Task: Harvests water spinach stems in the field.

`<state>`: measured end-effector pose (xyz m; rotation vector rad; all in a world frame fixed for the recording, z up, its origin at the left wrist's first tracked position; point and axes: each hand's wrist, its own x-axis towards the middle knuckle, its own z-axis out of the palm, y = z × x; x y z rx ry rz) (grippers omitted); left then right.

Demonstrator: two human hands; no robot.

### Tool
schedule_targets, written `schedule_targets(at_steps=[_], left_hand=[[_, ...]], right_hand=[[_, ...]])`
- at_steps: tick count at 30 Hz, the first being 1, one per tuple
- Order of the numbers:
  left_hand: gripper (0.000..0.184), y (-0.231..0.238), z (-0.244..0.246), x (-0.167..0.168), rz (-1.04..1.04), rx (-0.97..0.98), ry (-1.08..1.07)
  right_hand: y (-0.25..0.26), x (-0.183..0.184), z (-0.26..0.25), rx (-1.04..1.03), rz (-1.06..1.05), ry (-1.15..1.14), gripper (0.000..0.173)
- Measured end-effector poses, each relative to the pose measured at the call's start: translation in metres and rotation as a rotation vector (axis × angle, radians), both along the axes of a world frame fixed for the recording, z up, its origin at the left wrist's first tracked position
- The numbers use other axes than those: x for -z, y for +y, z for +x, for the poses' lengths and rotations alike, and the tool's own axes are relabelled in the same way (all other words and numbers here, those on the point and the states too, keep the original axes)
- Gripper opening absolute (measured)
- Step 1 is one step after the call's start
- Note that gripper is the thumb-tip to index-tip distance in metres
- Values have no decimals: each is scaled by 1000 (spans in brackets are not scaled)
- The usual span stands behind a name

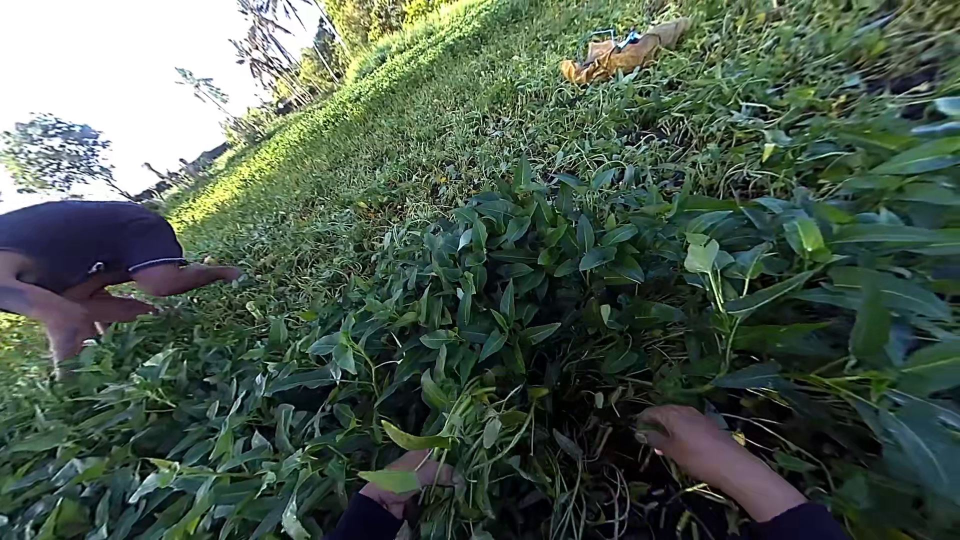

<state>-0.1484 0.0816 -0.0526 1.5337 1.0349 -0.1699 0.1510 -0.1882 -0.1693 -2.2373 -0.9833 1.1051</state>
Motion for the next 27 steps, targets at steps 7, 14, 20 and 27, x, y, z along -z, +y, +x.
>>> schedule_targets(at_steps=[7, 14, 20, 27], left_hand=[[24, 14, -30, -24, 39, -176, -390], [32, 2, -61, -68, -40, -227, -760], [45, 20, -70, -84, 171, -204, -719], [26, -2, -22, -73, 130, -3, -348]], right_hand=[[-32, 2, -2, 721, 686, 490, 42], [-38, -37, 17, 1196, 1139, -38, 29], [-51, -11, 7, 1117, 835, 466, 51], [-10, -21, -8, 1054, 991, 606, 61]])
